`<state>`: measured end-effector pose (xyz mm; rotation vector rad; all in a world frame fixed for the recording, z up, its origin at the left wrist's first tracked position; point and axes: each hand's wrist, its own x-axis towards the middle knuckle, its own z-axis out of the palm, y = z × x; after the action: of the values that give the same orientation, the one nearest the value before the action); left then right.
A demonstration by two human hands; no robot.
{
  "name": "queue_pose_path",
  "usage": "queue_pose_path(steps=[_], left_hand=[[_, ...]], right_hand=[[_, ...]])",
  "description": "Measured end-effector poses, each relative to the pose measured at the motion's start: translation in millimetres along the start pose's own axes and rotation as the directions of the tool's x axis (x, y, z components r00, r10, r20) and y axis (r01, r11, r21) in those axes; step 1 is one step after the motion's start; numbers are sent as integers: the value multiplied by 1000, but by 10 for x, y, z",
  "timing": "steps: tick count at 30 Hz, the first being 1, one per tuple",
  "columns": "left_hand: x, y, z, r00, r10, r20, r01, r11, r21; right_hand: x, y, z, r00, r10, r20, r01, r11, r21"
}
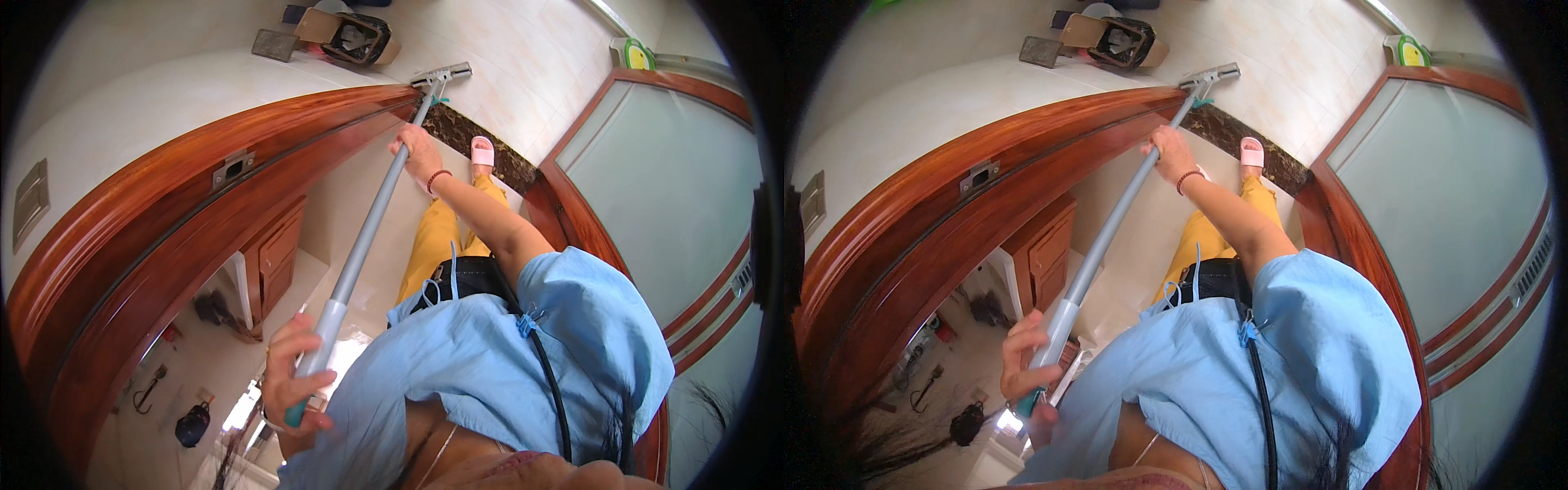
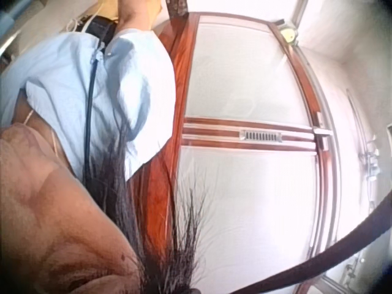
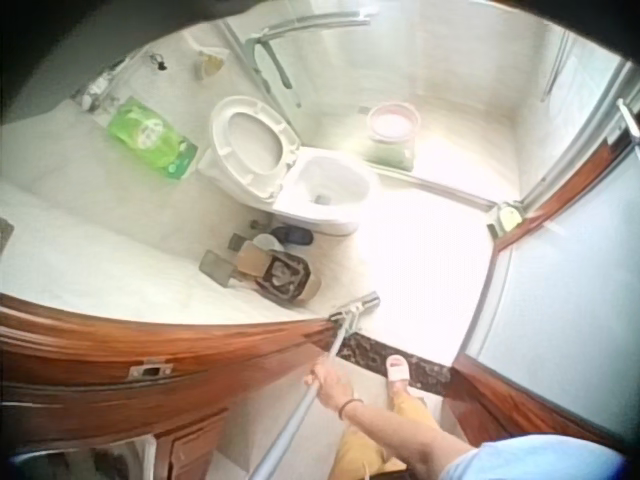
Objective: The person cleans a bathroom floor using a mop, moving the tool over the tiles around the toilet and shower area before rinsing the mop head in a sink.
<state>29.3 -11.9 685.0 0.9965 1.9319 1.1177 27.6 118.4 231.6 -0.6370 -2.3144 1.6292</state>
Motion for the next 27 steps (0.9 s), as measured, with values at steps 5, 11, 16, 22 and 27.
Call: queue_pose_path(steps=[5,11,16,22,27], left_hand=[[-916,31,28,662,-742,106,744,633,-214],[-1675,-577,740,247,-968,-51,968,248,-21],[-1898,-880,1088,244,-967,-74,931,255,-261],[-1414,-1196,1189,206,-978,-40,943,209,-259],[-1461,-1362,1272,280,-960,-29,917,276,-288]], right_hand=[[-364,182,246,971,16,238,19,989,-147],[-744,434,430,764,13,645,321,859,-398],[-619,578,382,746,-58,663,468,754,-461],[-58,832,382,749,11,662,441,737,-512],[58,929,324,743,7,670,504,652,-566]])
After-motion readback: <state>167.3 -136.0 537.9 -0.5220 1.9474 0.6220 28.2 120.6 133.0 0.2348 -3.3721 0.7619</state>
